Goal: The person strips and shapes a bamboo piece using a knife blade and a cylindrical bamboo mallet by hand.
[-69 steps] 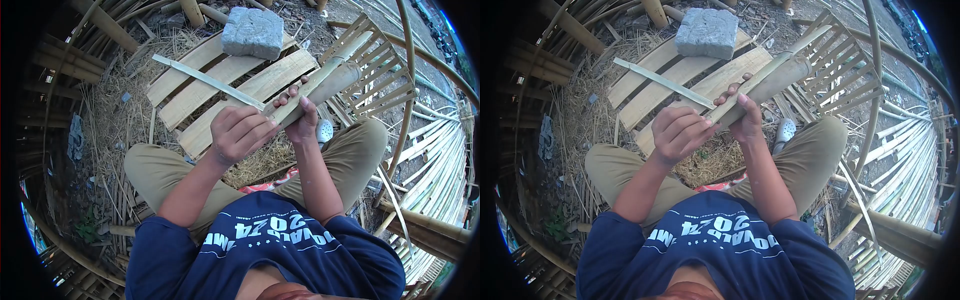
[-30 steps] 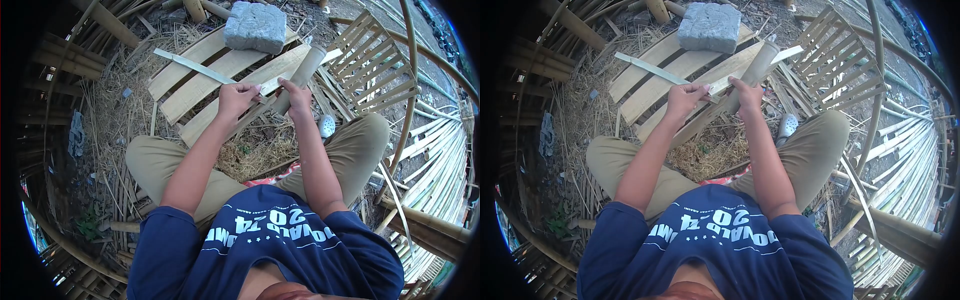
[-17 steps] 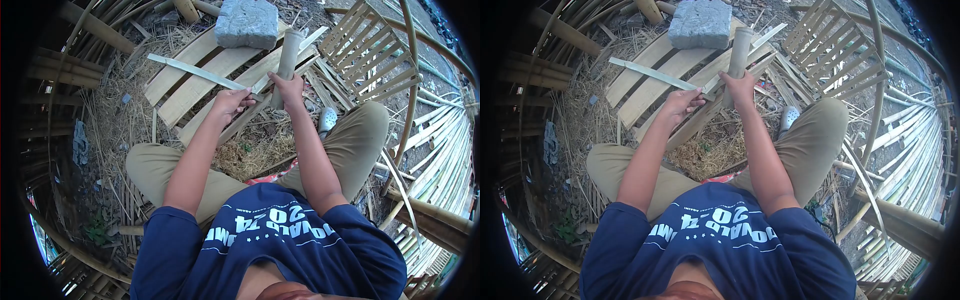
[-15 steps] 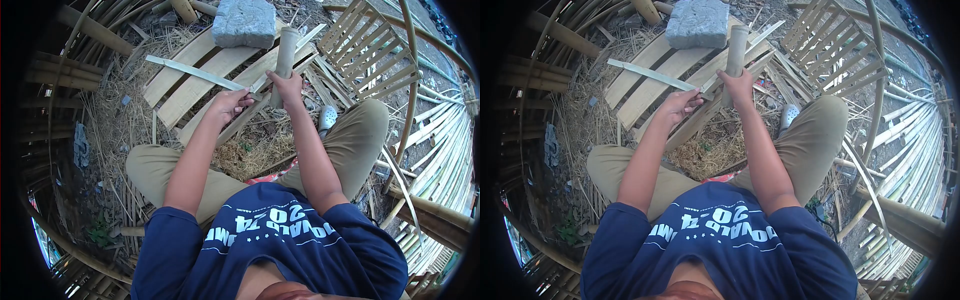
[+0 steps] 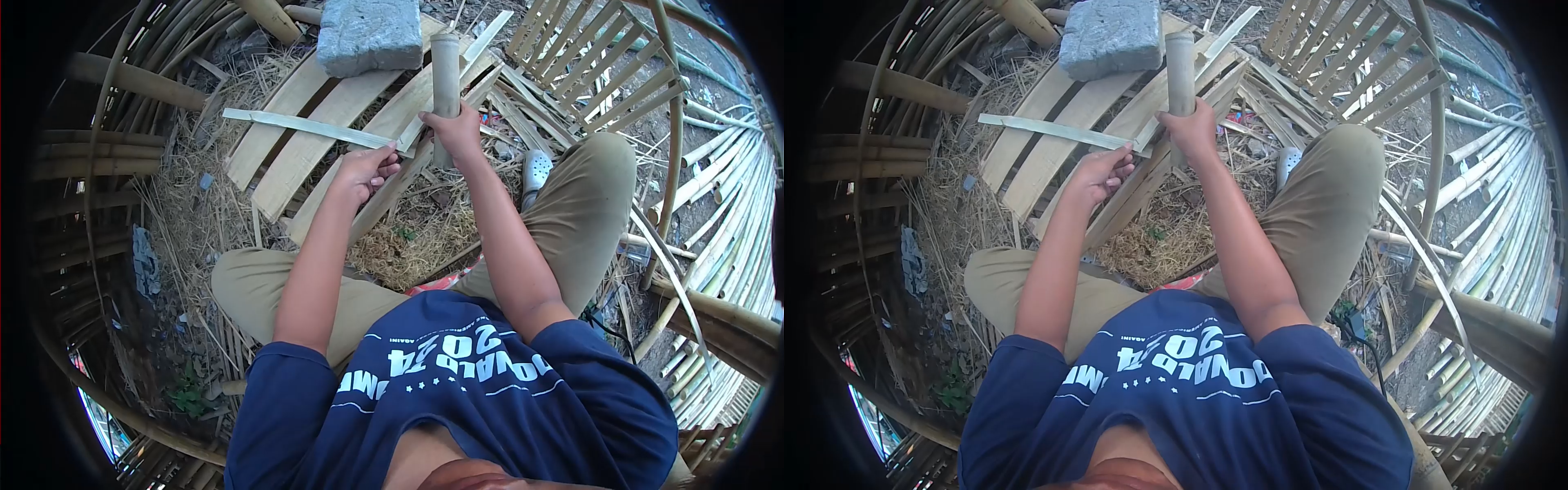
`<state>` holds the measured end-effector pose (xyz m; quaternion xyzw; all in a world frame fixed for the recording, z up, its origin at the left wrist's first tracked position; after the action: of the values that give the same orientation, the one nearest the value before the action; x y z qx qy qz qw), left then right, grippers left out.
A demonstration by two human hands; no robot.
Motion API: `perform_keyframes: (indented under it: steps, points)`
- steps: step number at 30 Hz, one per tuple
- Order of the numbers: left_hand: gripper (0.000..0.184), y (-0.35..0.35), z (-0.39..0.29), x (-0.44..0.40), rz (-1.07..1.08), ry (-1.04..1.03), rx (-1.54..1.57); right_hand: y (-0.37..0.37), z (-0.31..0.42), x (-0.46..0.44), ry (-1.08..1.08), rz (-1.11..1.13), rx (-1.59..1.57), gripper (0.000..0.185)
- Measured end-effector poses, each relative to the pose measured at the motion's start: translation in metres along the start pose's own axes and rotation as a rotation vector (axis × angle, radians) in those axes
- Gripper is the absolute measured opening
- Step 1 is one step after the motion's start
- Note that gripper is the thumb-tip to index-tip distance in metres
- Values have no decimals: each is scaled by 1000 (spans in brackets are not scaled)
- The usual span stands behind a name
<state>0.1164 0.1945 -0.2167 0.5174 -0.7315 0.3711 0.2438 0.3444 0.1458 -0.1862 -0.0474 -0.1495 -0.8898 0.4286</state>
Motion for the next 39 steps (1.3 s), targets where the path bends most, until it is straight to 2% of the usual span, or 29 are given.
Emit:
perform_keyframes:
  steps: [7,10,13,16,19,25,34,39]
  points:
    - [24,-3,0,-1,-14,-26,-50,2,-10,-4,-5,-10,11,39]
    - [26,-3,-30,3,-141,-331,-524,1,-18,-10,1,-23,14,40]
    - [38,-30,-85,45,-201,-1042,-1139,5,-20,-9,-26,-53,-16,40]
    - [50,-52,-76,50,-32,-1307,-1359,7,-17,-11,-13,-84,-1,41]
    - [55,-41,-60,23,-45,-1165,-1470,7,-9,-15,-4,-67,26,42]
    - [54,-33,-79,3,94,-1152,-1405,3,4,-21,-31,-41,163,46]
    - [57,-40,-84,5,-18,-1066,-1233,-3,5,-40,4,-38,217,51]
    - [49,-40,-84,4,-21,-1100,-1140,-1,-1,-37,-31,-59,267,53]
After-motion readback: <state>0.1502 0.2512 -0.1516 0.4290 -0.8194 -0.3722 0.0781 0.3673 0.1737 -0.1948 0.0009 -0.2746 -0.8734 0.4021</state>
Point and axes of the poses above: each hand's wrist, its own x-axis away from the middle knuckle, its own y-axis out of the back of the hand, z = x × y, the point moved 10 cm from there along -x, towards the middle knuckle, and after that the axes turned 14 degrees about x, right-handed, at the moved point
